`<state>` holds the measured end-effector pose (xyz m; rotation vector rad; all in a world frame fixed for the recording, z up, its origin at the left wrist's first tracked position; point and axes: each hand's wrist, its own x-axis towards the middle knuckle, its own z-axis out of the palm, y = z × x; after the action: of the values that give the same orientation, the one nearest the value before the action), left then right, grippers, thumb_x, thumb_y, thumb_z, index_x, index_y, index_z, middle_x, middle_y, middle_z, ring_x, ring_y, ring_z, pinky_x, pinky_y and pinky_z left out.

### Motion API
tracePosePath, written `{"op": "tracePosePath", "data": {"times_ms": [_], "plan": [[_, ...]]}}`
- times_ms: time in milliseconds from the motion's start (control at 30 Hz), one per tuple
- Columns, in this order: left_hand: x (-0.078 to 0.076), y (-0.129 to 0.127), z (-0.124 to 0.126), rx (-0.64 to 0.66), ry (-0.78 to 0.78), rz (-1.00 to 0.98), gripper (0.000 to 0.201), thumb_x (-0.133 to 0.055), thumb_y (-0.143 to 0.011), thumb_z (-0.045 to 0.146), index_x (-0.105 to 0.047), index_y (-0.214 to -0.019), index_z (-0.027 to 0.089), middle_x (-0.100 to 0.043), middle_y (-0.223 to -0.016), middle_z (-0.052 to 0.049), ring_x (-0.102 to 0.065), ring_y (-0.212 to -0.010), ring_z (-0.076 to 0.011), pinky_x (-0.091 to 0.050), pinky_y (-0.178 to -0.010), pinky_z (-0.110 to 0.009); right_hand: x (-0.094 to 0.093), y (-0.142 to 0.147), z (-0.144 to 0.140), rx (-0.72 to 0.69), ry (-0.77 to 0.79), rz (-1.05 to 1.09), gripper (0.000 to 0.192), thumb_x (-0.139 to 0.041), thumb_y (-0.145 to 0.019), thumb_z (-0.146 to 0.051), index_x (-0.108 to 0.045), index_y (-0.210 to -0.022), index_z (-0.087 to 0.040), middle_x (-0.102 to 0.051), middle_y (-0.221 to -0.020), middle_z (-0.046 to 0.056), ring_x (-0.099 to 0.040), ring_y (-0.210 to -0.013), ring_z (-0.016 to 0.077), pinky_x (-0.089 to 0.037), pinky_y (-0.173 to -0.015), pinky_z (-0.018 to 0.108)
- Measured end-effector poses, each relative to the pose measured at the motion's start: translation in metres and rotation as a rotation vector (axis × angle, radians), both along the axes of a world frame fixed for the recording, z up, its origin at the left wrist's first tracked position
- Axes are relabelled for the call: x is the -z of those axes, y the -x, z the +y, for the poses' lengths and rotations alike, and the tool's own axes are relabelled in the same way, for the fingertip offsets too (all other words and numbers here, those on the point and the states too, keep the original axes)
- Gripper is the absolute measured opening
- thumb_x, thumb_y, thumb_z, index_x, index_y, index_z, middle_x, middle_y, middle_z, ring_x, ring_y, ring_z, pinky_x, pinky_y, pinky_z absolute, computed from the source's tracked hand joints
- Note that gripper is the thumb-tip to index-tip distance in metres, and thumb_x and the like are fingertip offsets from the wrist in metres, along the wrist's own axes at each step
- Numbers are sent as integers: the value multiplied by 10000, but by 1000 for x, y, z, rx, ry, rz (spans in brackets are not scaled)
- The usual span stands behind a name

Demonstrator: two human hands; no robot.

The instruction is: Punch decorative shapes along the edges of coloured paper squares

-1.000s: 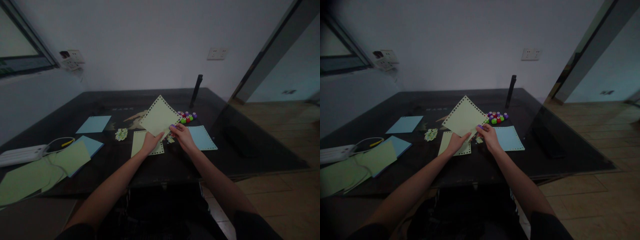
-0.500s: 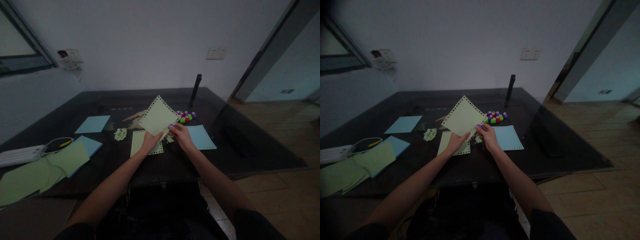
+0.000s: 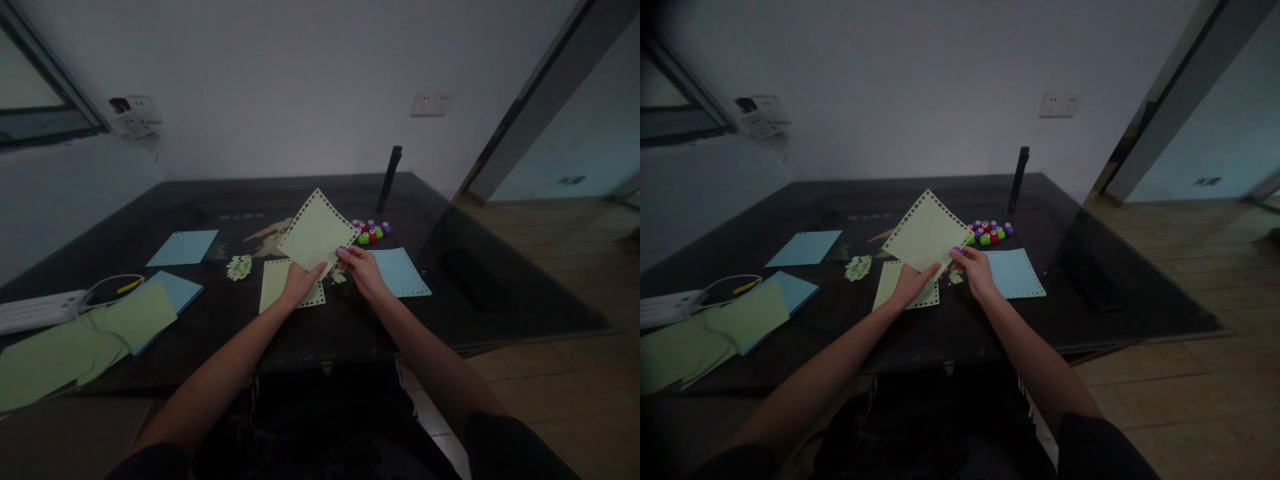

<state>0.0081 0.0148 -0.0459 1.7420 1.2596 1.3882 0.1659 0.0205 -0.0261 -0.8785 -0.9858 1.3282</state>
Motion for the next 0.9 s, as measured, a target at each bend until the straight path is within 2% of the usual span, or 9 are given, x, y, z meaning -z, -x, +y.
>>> {"op": "tracePosePath", "data": {"times_ms": [567,900], "plan": [[-1,-1,-1,10,5,7,352,-627,-748,239,-631,-1087,145,-677,-1097,-99,-605,-1061,-225,-431,-974,-389,-3,-6,1,-48,26,-69,287,-785,-567,-388,-621,-646,-166,-538,-571,-34,-477,-511,82,-321,-486,232],[2,2,3,5,59,-40,352,-635,-747,286,-637,-1063,131,-673,-1103,-117,-616,-1042,-249,-444,-959,-407,-1,-2,1,-12,100,31,346,-817,-514,-375,-617,-714,-176,-614,-666,-27,-531,-529,87,-417,-552,240]]}}
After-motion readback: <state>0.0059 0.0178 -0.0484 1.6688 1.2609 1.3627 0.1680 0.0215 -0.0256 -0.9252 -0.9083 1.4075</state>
